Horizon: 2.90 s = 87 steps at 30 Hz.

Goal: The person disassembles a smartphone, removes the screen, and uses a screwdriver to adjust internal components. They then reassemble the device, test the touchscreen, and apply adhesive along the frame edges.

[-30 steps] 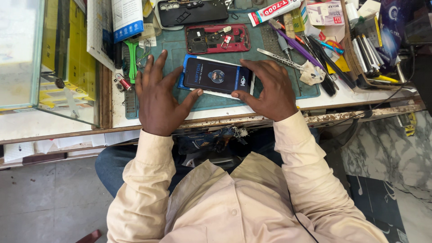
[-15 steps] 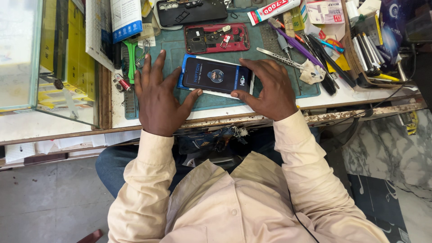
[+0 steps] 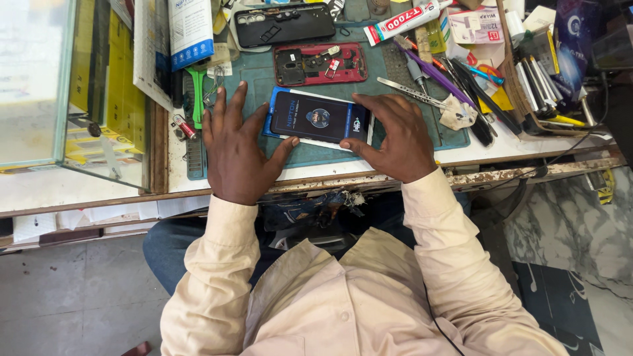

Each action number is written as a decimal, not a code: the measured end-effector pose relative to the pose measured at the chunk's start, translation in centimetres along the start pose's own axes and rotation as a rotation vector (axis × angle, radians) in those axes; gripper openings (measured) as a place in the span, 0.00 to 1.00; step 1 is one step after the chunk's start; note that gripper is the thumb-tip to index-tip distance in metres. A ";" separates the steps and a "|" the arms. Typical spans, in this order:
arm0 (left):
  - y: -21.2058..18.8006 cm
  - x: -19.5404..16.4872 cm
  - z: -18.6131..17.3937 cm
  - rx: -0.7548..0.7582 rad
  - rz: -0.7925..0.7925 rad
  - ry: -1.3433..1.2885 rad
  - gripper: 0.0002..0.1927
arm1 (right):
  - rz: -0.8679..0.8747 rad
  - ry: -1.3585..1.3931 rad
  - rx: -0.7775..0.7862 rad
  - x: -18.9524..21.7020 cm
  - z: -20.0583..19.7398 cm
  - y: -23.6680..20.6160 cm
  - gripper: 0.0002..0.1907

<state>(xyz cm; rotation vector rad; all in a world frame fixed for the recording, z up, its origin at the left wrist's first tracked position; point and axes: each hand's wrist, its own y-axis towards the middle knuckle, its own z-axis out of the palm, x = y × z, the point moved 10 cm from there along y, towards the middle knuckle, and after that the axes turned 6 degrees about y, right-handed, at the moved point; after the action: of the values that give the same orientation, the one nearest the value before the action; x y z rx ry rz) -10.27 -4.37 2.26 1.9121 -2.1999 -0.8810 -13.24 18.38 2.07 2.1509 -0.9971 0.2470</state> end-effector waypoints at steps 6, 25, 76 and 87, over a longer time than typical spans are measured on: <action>0.2 0.0 -0.1 0.000 -0.002 0.006 0.34 | 0.018 0.006 0.010 0.1 -0.1 0.3 0.39; 0.7 -0.2 -0.3 0.015 -0.005 0.000 0.34 | 0.014 -0.014 -0.002 0.2 -0.4 0.6 0.37; 2.2 -1.1 -3.4 -0.087 0.008 -0.029 0.33 | 0.038 0.006 -0.028 1.1 -2.0 2.9 0.37; 1.7 -1.9 -2.0 -0.091 0.018 -0.024 0.32 | 0.049 -0.008 -0.027 -0.3 -1.4 1.7 0.37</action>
<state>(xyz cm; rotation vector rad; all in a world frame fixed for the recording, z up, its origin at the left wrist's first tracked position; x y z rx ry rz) -10.53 -3.26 5.29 1.8477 -2.1472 -0.9882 -14.50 18.81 3.91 2.1064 -1.0524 0.2472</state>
